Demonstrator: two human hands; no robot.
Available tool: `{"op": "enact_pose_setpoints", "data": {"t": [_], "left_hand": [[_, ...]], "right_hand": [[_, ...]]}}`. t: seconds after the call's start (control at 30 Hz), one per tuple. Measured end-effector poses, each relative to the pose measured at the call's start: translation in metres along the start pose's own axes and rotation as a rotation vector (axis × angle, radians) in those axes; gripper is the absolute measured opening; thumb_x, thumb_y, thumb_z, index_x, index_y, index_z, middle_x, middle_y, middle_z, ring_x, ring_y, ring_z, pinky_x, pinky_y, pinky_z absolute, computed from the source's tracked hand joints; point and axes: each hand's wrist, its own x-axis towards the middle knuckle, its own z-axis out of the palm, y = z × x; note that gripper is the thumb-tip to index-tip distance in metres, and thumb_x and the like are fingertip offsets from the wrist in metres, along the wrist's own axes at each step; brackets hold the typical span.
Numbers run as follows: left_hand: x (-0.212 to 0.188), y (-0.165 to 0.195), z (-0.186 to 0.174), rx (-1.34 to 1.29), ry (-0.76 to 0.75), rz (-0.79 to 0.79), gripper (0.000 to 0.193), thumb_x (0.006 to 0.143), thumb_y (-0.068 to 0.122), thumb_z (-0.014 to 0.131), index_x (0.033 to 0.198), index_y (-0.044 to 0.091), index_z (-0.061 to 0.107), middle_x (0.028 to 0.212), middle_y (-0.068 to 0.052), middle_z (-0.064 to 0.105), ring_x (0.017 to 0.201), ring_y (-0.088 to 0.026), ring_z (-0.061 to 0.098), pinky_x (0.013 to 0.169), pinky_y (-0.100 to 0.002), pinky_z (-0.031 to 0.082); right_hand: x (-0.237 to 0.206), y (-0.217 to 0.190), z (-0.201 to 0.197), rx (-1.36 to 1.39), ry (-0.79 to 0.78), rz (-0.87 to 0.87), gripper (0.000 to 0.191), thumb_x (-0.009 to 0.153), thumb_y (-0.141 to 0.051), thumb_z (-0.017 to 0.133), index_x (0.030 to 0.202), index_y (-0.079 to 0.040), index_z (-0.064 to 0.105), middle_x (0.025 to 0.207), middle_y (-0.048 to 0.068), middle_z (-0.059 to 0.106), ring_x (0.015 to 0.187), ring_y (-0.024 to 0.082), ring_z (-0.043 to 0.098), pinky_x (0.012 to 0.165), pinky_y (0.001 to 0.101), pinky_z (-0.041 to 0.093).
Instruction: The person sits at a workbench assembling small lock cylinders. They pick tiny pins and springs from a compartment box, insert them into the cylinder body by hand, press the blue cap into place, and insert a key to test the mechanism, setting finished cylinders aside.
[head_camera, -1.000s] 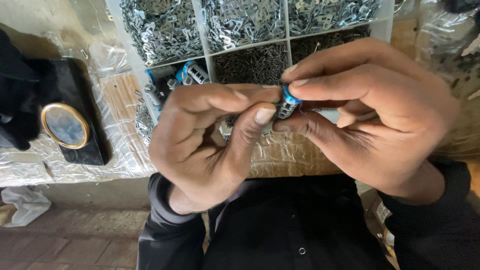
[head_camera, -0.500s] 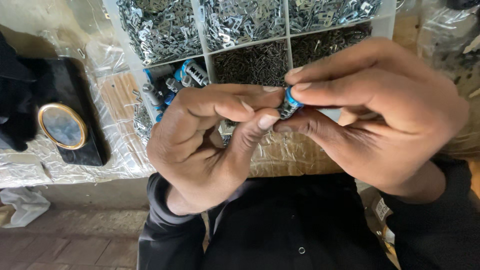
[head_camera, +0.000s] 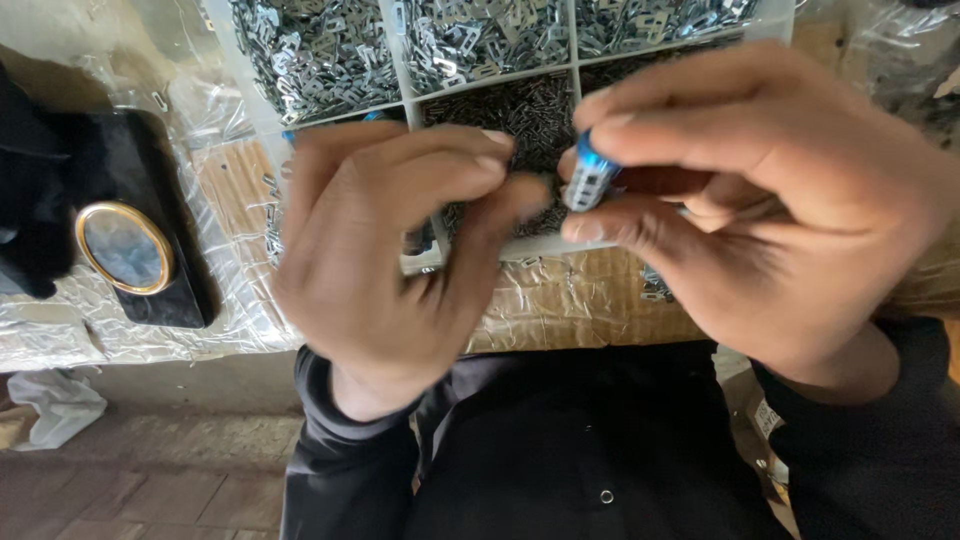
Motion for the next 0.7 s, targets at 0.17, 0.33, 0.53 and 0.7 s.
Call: {"op": "enact_pose_setpoints", "data": {"t": [0.17, 0.33, 0.53, 0.7], "left_hand": [[-0.001, 0.002, -0.001, 0.272, -0.166, 0.02, 0.022, 0.091, 0.001, 0.086, 0.108, 0.007, 0.073, 0.102, -0.002, 0.075, 0.089, -0.023, 0.064, 0.079, -0.038, 0.047], [-0.011, 0.002, 0.0, -0.234, -0.012, -0.143, 0.02, 0.096, -0.007, 0.082, 0.108, 0.0, 0.068, 0.103, -0.01, 0.074, 0.09, -0.017, 0.073, 0.077, -0.026, 0.057], [-0.02, 0.005, 0.002, -0.47, 0.021, -0.235, 0.02, 0.1, -0.006, 0.078, 0.114, -0.004, 0.064, 0.104, -0.016, 0.073, 0.097, -0.018, 0.076, 0.085, -0.025, 0.065], [-0.026, 0.002, 0.007, -0.512, 0.055, -0.244, 0.019, 0.098, -0.005, 0.078, 0.108, -0.003, 0.063, 0.103, -0.016, 0.073, 0.094, -0.018, 0.078, 0.081, -0.025, 0.068]], "right_hand": [[-0.002, -0.003, -0.001, -0.028, 0.012, 0.06, 0.033, 0.086, 0.01, 0.081, 0.11, 0.017, 0.06, 0.117, 0.032, 0.064, 0.09, 0.026, 0.077, 0.072, 0.0262, 0.065], [-0.01, 0.005, -0.003, -0.047, 0.021, 0.022, 0.03, 0.087, 0.008, 0.081, 0.109, 0.016, 0.062, 0.117, 0.031, 0.065, 0.074, 0.016, 0.073, 0.059, 0.0193, 0.056], [-0.01, 0.01, -0.002, -0.058, 0.018, -0.056, 0.03, 0.083, 0.003, 0.084, 0.106, 0.011, 0.067, 0.111, 0.029, 0.066, 0.064, 0.007, 0.061, 0.056, 0.0193, 0.047], [-0.009, 0.007, -0.001, -0.054, 0.026, -0.056, 0.029, 0.08, 0.003, 0.086, 0.103, 0.01, 0.071, 0.105, 0.026, 0.065, 0.069, 0.011, 0.063, 0.057, 0.0212, 0.049]]}}
